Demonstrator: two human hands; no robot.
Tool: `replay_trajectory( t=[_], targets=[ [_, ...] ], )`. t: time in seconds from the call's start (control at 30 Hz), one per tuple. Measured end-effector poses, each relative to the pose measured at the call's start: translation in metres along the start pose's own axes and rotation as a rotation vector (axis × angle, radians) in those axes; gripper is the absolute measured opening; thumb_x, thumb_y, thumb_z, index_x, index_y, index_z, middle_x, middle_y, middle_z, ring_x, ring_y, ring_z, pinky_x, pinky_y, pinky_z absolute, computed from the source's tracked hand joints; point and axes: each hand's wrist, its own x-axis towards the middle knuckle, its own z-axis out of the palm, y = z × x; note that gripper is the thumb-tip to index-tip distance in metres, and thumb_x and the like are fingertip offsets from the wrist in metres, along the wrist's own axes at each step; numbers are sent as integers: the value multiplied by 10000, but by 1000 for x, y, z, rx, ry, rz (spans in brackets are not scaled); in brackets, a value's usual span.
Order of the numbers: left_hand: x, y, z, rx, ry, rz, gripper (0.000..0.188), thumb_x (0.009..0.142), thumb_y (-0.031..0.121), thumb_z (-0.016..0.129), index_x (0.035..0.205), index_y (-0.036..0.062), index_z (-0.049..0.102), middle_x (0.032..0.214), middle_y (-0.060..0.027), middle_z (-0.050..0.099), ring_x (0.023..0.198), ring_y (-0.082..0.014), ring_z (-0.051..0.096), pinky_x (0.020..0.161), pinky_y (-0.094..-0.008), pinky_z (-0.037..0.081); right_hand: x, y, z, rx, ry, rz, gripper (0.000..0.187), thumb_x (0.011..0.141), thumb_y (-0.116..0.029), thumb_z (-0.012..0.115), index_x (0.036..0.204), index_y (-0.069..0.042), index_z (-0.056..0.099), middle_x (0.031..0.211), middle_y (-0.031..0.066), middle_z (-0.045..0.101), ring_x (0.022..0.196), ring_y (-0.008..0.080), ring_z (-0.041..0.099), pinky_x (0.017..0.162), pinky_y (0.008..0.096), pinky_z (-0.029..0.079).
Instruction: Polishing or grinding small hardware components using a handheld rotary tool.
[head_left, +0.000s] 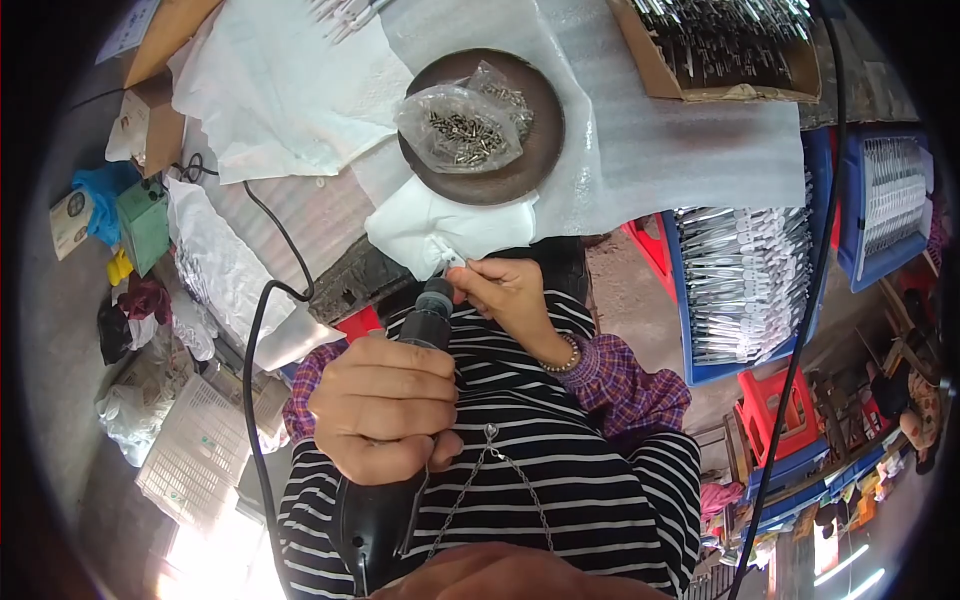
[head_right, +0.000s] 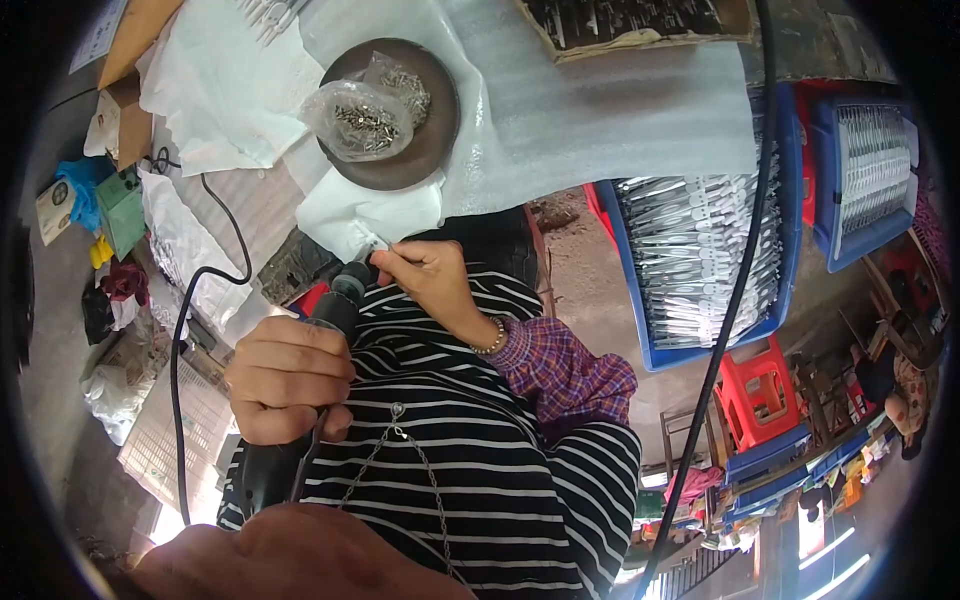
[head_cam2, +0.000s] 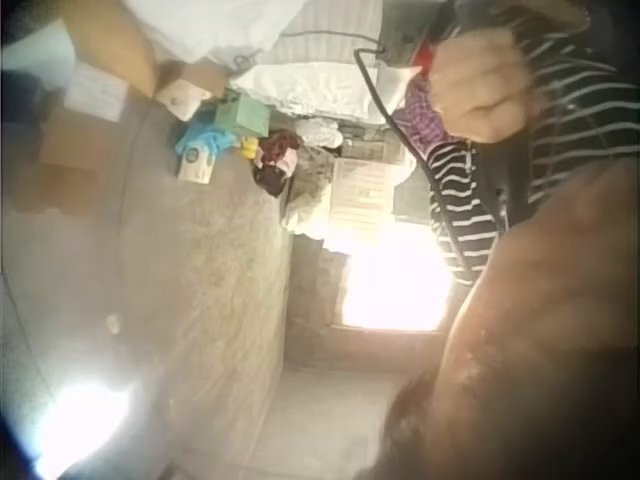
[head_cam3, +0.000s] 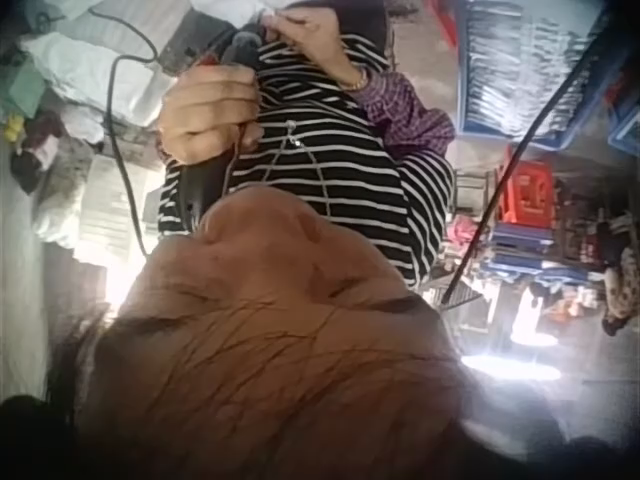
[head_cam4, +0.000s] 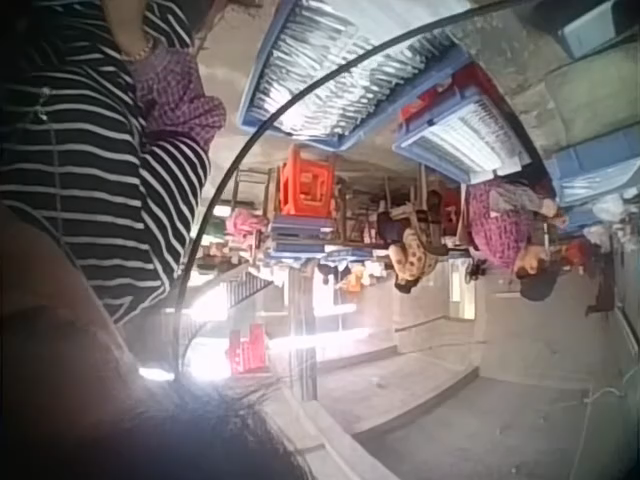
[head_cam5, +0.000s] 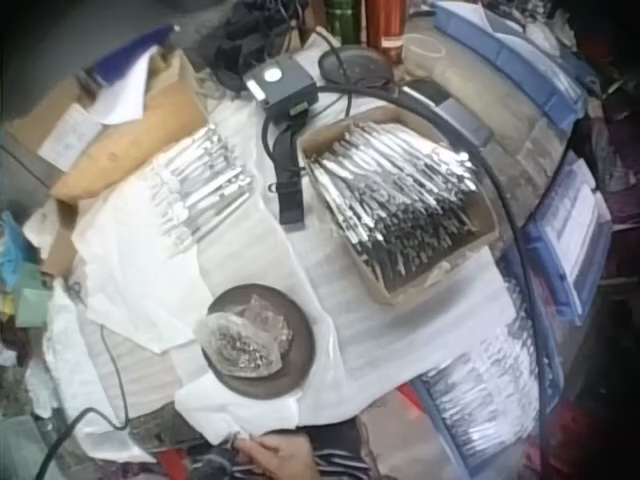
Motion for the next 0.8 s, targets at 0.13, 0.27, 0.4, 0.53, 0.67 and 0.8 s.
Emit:
replay_trajectory(
  t=[0.13,0.27,0.4,0.53,0.67,0.8],
  targets=[
    [-2,-1,1,-8,34,26,251,694,-48,699,703,23,458,607,-115,575,501,-222,575,515,-353,531,-1,1,1,27,10,15,241,857,-138,633,682,26,647,527,-27,507,440,14,384,396,172,254],
    [0,-4,-1,-25,43,49,271,682,-52,704,690,18,443,629,-133,580,508,-239,578,496,-357,521,0,4,-2,-3,-7,-10,237,859,-147,637,693,22,652,535,-25,514,444,14,390,396,171,263],
    [-4,-2,-6,-24,76,40,318,639,-53,736,684,12,428,658,-141,583,513,-259,585,474,-358,514,0,5,-1,16,-8,10,261,854,-156,639,659,18,651,490,-48,474,435,7,379,397,183,243],
    [-10,0,-7,-22,123,74,356,639,-61,723,823,7,426,668,-146,587,529,-258,598,484,-367,522,1,5,-3,10,-6,-24,266,855,-165,640,663,18,650,478,-48,460,414,7,360,385,182,226],
    [-11,6,-7,23,64,65,375,634,-64,718,857,8,426,680,-149,585,540,-264,601,498,-380,526,1,5,-4,26,-25,9,273,854,-174,638,663,21,644,474,-42,460,410,12,365,383,187,232],
    [-14,10,-8,-2,99,111,375,637,-67,712,868,12,428,710,-153,587,562,-277,610,500,-386,529,1,4,-3,33,-49,-4,271,854,-172,635,666,23,641,474,-36,460,409,14,368,381,192,235]
  ],
)
